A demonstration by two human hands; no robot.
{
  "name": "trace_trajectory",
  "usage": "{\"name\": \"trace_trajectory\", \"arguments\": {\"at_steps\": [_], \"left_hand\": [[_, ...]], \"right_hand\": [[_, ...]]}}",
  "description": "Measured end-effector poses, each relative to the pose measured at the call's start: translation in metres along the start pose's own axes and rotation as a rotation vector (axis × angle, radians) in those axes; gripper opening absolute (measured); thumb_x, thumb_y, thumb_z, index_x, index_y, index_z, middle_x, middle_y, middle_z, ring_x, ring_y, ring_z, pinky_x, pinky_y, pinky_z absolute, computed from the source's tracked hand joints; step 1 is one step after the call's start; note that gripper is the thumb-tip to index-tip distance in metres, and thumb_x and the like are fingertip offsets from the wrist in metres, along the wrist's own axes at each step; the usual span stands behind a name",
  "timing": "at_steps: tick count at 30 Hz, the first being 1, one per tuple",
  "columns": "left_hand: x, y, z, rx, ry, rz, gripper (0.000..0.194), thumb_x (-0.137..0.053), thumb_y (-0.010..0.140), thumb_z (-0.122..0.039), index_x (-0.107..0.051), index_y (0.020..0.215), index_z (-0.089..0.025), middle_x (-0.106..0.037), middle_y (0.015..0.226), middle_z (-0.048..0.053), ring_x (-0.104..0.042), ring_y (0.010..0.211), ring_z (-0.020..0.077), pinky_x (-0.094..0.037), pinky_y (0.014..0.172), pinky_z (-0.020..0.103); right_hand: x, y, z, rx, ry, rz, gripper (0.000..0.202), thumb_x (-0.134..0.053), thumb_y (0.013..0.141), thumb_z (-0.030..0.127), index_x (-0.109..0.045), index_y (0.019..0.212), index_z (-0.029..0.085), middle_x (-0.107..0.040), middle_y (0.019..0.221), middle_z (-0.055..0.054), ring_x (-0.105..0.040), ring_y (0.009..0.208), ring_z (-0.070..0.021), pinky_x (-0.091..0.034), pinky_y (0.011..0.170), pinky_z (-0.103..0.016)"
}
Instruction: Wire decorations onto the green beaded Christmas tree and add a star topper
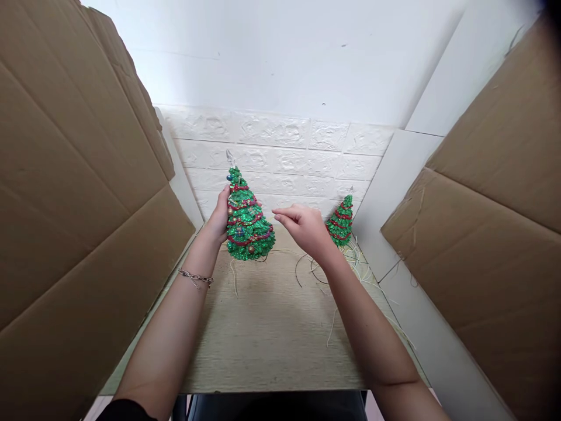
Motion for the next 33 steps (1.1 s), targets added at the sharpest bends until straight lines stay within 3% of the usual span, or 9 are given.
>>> {"name": "trace_trajectory", "arguments": {"at_steps": [6, 14, 24, 29, 33], "left_hand": [[0.005, 0.000, 0.004, 0.020, -0.014, 0.062, 0.059, -0.023, 0.079, -0.065, -0.057, 0.077, -0.017, -0.066, 0.077, 0.007, -0.063, 0.071, 0.0203, -0.053, 0.069, 0.036], [-0.003, 0.001, 0.005, 0.020, -0.005, 0.043, 0.056, -0.027, 0.078, -0.065, -0.058, 0.076, -0.018, -0.064, 0.072, 0.008, -0.064, 0.079, 0.0215, -0.053, 0.068, 0.032], [-0.013, -0.002, -0.002, -0.077, -0.051, -0.091, 0.053, -0.023, 0.082, -0.060, -0.056, 0.077, -0.019, -0.064, 0.072, 0.007, -0.064, 0.083, 0.0209, -0.052, 0.072, 0.031], [-0.016, -0.003, -0.004, -0.131, -0.043, -0.108, 0.050, -0.031, 0.081, -0.061, -0.057, 0.080, -0.018, -0.064, 0.073, 0.007, -0.064, 0.080, 0.0204, -0.052, 0.071, 0.031], [-0.015, -0.003, -0.005, -0.171, -0.026, -0.131, 0.047, -0.038, 0.079, -0.061, -0.058, 0.084, -0.019, -0.064, 0.072, 0.006, -0.064, 0.078, 0.0202, -0.052, 0.070, 0.030]], "right_hand": [[0.000, -0.006, 0.014, 0.094, 0.017, -0.102, 0.012, -0.059, 0.082, 0.024, -0.071, 0.082, 0.022, -0.059, 0.067, 0.001, -0.051, 0.065, -0.0100, -0.037, 0.063, -0.023], [-0.015, -0.011, 0.029, 0.124, -0.058, -0.003, 0.014, -0.051, 0.083, 0.021, -0.064, 0.078, 0.019, -0.056, 0.076, 0.000, -0.049, 0.070, -0.0100, -0.035, 0.063, -0.022], [-0.018, -0.012, 0.028, -0.001, -0.282, -0.015, 0.017, -0.046, 0.087, 0.021, -0.061, 0.079, 0.016, -0.057, 0.081, -0.005, -0.051, 0.068, -0.0124, -0.030, 0.056, -0.024], [-0.020, -0.016, 0.028, 0.028, -0.439, -0.056, 0.022, -0.042, 0.090, 0.022, -0.059, 0.077, 0.017, -0.055, 0.079, -0.005, -0.046, 0.058, -0.0108, -0.023, 0.049, -0.026], [-0.017, -0.017, 0.032, 0.073, -0.488, -0.018, 0.023, -0.039, 0.090, 0.019, -0.058, 0.076, 0.016, -0.054, 0.081, -0.006, -0.043, 0.056, -0.0109, -0.022, 0.047, -0.026]]}}
Point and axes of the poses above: each hand's wrist, its own y-axis towards the middle knuckle, its own x-axis out of the back of the hand, z = x × y, the point moved 2 cm from there along y, towards the middle knuckle
